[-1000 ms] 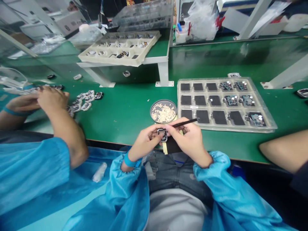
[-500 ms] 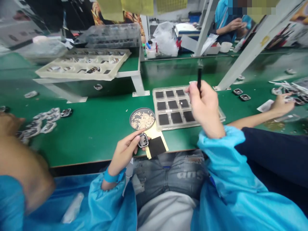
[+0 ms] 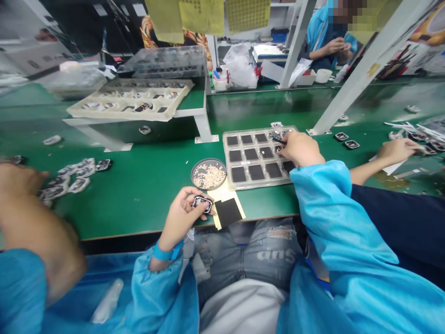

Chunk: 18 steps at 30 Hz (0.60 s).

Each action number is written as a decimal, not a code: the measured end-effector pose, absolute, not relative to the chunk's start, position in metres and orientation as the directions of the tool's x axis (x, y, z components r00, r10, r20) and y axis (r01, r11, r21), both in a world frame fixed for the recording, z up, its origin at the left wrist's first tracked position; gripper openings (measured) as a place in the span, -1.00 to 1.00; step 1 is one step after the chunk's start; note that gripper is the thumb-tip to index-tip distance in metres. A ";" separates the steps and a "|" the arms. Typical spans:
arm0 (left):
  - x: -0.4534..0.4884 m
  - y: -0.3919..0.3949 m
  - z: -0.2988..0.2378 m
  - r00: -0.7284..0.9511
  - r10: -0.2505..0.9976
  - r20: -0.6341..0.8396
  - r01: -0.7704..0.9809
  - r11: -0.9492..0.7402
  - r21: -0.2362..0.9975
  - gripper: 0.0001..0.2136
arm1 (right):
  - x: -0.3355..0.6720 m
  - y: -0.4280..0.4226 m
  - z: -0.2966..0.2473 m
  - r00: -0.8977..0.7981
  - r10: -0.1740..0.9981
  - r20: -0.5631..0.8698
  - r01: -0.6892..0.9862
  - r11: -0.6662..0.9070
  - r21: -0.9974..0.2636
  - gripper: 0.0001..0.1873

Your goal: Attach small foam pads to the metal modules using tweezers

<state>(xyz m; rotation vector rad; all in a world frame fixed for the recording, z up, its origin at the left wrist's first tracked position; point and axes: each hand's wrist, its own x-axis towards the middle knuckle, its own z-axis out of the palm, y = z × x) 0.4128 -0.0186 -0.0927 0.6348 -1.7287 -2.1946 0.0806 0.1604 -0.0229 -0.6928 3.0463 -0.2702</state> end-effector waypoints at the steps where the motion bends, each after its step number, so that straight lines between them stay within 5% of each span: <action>1: 0.412 -0.019 -0.093 -0.863 -0.477 -0.168 -0.056 -0.241 0.969 -0.56 | 0.079 0.164 -0.025 -0.894 -0.442 0.076 -0.448 0.871 -0.203 -0.61; 8: 0.407 -0.014 -0.081 -0.861 -0.470 -0.195 -0.124 -0.177 0.976 -0.65 | 0.096 0.176 -0.025 -0.832 -0.458 0.314 -0.552 0.741 -0.382 -0.78; 10: 0.403 -0.008 -0.076 -0.856 -0.461 -0.233 -0.131 -0.244 0.961 -0.62 | 0.122 0.178 -0.018 -0.783 -0.448 0.432 -0.621 0.612 -0.491 -0.78; 13: 0.393 0.001 -0.072 -0.883 -0.399 -0.248 -0.120 -0.318 0.940 -0.58 | 0.172 0.183 -0.011 -0.783 -0.470 0.408 -0.594 0.369 -0.715 -0.75; 18: 0.376 0.013 -0.078 -0.915 -0.325 -0.239 -0.112 -0.365 0.924 -0.49 | 0.240 0.192 -0.038 -0.660 -0.587 0.468 -0.547 -0.051 -0.835 -0.97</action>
